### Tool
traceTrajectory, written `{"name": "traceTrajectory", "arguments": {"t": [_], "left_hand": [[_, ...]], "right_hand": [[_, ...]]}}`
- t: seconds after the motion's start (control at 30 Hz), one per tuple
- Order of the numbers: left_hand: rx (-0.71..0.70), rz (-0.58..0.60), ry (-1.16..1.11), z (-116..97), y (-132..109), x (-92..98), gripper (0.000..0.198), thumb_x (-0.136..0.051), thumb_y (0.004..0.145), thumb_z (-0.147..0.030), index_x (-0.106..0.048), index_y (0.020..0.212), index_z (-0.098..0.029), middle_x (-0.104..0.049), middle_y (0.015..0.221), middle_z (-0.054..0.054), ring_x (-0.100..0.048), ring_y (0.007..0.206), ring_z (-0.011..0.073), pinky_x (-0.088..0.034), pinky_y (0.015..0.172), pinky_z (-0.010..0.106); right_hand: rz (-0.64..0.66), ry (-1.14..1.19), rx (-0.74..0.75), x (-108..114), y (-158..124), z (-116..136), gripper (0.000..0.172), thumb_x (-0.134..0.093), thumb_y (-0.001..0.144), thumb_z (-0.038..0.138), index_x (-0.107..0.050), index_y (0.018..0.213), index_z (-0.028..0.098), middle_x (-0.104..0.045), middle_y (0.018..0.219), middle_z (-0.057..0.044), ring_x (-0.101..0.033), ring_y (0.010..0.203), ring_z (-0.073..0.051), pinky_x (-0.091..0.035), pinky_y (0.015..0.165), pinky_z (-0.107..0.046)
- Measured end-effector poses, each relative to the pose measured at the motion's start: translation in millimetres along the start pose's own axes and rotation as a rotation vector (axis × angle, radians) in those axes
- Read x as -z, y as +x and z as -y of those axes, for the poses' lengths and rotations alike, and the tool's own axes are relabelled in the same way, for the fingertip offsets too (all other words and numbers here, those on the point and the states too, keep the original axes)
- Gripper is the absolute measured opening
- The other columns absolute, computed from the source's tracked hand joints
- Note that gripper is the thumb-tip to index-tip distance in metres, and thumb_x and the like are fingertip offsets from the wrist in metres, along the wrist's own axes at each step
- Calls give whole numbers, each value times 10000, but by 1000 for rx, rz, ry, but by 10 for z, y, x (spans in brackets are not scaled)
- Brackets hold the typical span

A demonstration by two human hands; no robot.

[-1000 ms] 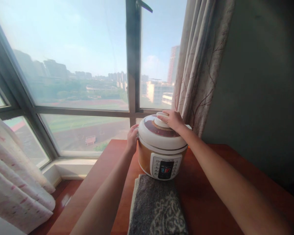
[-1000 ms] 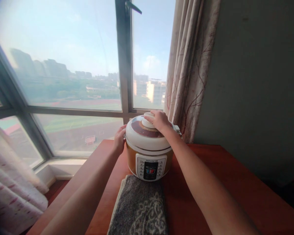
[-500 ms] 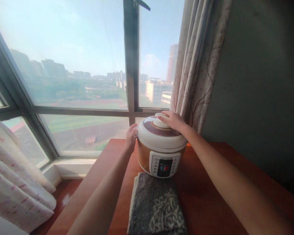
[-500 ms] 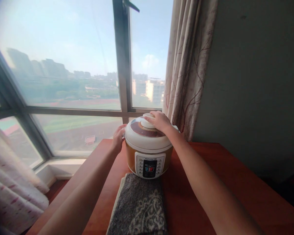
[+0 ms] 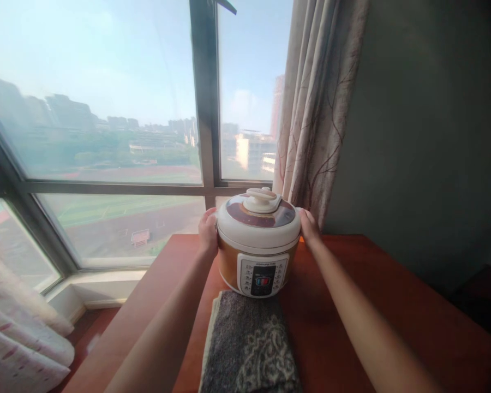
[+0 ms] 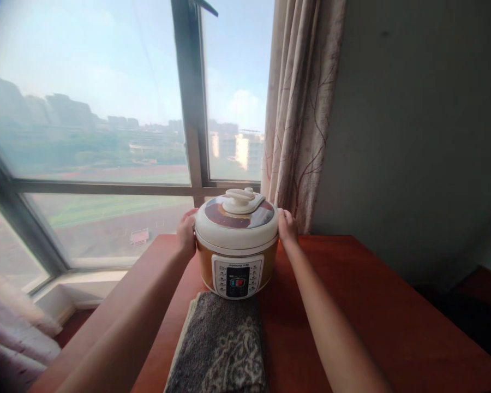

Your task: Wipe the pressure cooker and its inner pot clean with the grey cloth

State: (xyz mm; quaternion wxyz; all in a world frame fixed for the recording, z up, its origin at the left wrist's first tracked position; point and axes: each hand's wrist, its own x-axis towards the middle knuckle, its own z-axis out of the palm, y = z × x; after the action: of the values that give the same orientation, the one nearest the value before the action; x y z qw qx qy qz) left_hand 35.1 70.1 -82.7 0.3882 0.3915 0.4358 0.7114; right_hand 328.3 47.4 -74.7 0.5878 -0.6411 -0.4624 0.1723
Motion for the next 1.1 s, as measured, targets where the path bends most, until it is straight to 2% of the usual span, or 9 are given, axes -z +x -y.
{"name": "traceTrajectory", "arguments": {"t": [0.13, 0.3, 0.5, 0.6, 0.7, 0.83, 0.9, 1.0, 1.1], "left_hand": [[-48, -80, 13, 62, 106, -80, 437, -487, 643, -303, -688, 1002, -155, -650, 843, 37, -572, 768, 183, -458, 713, 291], [-61, -71, 21, 76, 195, -130, 413, -491, 687, -324, -679, 1015, -158, -679, 868, 58, -609, 797, 204, -493, 755, 323], [-25, 9, 38, 48, 129, -32, 344, -514, 802, -414, -603, 1019, -162, -671, 913, 75, -623, 844, 206, -503, 748, 318], [44, 28, 45, 56, 8, 154, 356, -502, 836, -481, -549, 1036, -190, -650, 923, 66, -638, 822, 192, -507, 743, 321], [91, -19, 73, 57, -185, 431, 392, -543, 820, -472, -503, 1100, -201, -637, 1013, 78, -644, 896, 202, -499, 800, 340], [-106, -52, 312, -5, -653, 760, 311, -612, 798, -396, -547, 1026, -194, -633, 1049, 78, -621, 1009, 233, -484, 862, 347], [-153, 150, 458, -62, -1002, 828, 231, -559, 862, -413, -591, 936, -197, -659, 933, 57, -632, 936, 230, -480, 860, 348], [-160, 646, 680, -138, -1597, 820, 233, -476, 936, -381, -616, 891, -201, -676, 864, 52, -635, 841, 217, -483, 773, 331], [-219, 937, 994, -153, -2110, 794, 168, -494, 922, -272, -647, 933, -205, -683, 962, 71, -630, 885, 232, -477, 780, 352]], "right_hand": [[14, 84, -101, -113, 116, 12, 344, -616, 960, 419, -633, 1205, 177, -636, 1239, -75, -645, 1049, -234, -556, 893, -426], [32, 180, -172, -149, 181, 60, 355, -624, 960, 395, -614, 1242, 180, -616, 1270, -79, -639, 1064, -241, -563, 887, -427], [49, 317, -210, -41, -3, 61, 428, -580, 903, 547, -679, 1073, 167, -713, 963, -41, -675, 882, -221, -567, 743, -341], [49, 379, -234, 139, -296, -54, 480, -583, 811, 610, -659, 1086, 224, -723, 1021, -34, -671, 968, -232, -562, 757, -320], [59, 391, -303, 328, -770, -256, 493, -707, 674, 551, -649, 1067, 259, -686, 1183, -54, -622, 1146, -261, -551, 855, -339], [216, 383, -402, 448, -1517, -528, 538, -797, 559, 449, -674, 1035, 230, -688, 1154, -109, -653, 1084, -310, -566, 836, -405], [348, 321, -414, 453, -1839, -620, 576, -764, 600, 478, -653, 1105, 225, -673, 1130, -101, -671, 998, -280, -570, 798, -394], [523, 139, -327, 452, -2184, -688, 557, -641, 718, 503, -626, 1176, 186, -659, 959, -66, -646, 760, -210, -541, 667, -347], [648, -92, -149, 491, -2394, -696, 532, -546, 810, 428, -620, 1251, 140, -620, 751, -17, -579, 651, -174, -477, 655, -318]]}}
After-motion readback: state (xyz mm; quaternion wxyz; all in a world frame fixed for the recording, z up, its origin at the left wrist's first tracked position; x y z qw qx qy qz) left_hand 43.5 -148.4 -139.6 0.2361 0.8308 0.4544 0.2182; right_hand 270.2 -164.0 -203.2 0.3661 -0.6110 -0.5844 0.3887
